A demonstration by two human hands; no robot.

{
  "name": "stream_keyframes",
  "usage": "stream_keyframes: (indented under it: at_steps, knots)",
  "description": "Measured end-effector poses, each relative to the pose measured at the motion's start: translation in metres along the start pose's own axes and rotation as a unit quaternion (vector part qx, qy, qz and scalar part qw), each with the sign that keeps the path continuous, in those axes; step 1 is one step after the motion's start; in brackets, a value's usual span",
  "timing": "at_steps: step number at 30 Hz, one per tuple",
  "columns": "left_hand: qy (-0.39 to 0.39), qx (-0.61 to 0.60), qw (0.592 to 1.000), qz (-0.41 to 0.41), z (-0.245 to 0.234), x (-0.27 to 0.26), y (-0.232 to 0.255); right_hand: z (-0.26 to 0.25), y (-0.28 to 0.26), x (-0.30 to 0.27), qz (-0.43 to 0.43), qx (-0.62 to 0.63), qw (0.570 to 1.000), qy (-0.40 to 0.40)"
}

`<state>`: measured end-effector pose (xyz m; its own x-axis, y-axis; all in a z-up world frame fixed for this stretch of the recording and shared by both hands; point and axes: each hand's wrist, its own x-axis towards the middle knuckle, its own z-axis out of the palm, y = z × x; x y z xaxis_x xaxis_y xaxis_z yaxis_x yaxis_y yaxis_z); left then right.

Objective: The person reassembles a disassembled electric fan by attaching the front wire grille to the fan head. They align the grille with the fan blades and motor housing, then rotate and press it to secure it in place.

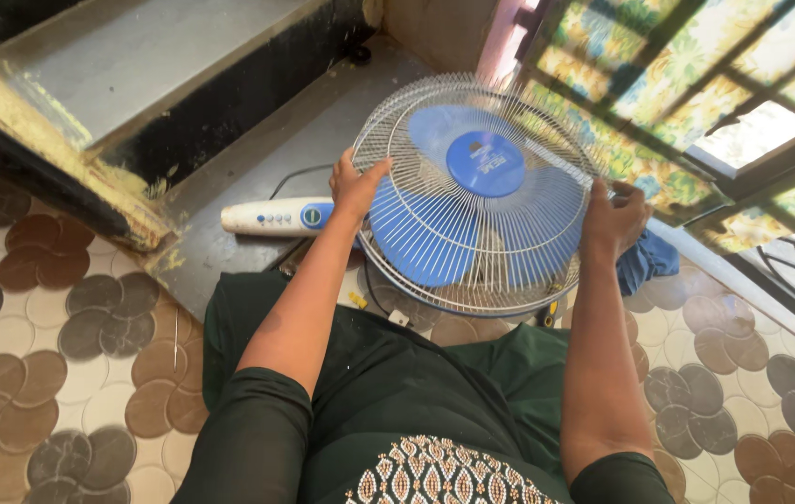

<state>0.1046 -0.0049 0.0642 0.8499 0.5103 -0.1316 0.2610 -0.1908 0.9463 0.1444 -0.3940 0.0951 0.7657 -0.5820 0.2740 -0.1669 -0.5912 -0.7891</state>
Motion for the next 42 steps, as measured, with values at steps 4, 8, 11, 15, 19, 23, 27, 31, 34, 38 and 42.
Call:
stream_keyframes:
  at_steps: [4, 8, 11, 15, 19, 23, 27, 31, 34, 38, 42]
  knots:
    - [0.004, 0.031, 0.999, 0.033, 0.004, -0.007, -0.014, -0.007, 0.005, -0.002, -0.024, 0.01, 1.0, 0.007]
    - [-0.006, 0.035, 0.998, 0.061, 0.007, -0.006, -0.024, -0.007, 0.009, -0.001, -0.031, 0.014, 0.999, 0.009]
    - [-0.039, 0.009, 0.998, 0.053, 0.006, -0.001, -0.022, -0.004, 0.006, 0.004, -0.028, 0.023, 0.999, 0.008]
    - [-0.027, 0.03, 0.998, 0.052, 0.011, 0.0, -0.016, -0.001, 0.003, 0.01, -0.019, 0.002, 1.0, 0.006]
    - [0.014, -0.018, 0.998, 0.054, 0.011, -0.001, -0.02, 0.0, 0.011, 0.004, -0.033, -0.034, 0.999, -0.017]
    - [0.014, -0.076, 0.997, 0.014, -0.005, 0.01, -0.034, -0.004, 0.016, 0.001, -0.104, -0.034, 0.993, -0.045]
    - [-0.056, -0.158, 0.985, -0.038, -0.02, 0.014, -0.055, -0.005, 0.021, 0.007, -0.071, -0.061, 0.993, -0.078]
    - [-0.112, -0.197, 0.973, -0.046, -0.022, 0.011, -0.06, 0.003, 0.031, 0.027, -0.051, -0.086, 0.995, 0.0]
    - [-0.148, -0.208, 0.967, -0.016, -0.026, 0.008, -0.06, 0.012, 0.042, 0.047, -0.029, -0.006, 0.999, -0.028]
    - [-0.151, -0.157, 0.976, 0.022, -0.027, 0.006, -0.062, 0.019, 0.055, 0.062, 0.172, 0.328, 0.877, -0.307]
    - [-0.146, -0.143, 0.978, 0.047, -0.021, 0.003, -0.063, 0.017, 0.044, 0.062, 0.199, 0.348, 0.841, -0.362]
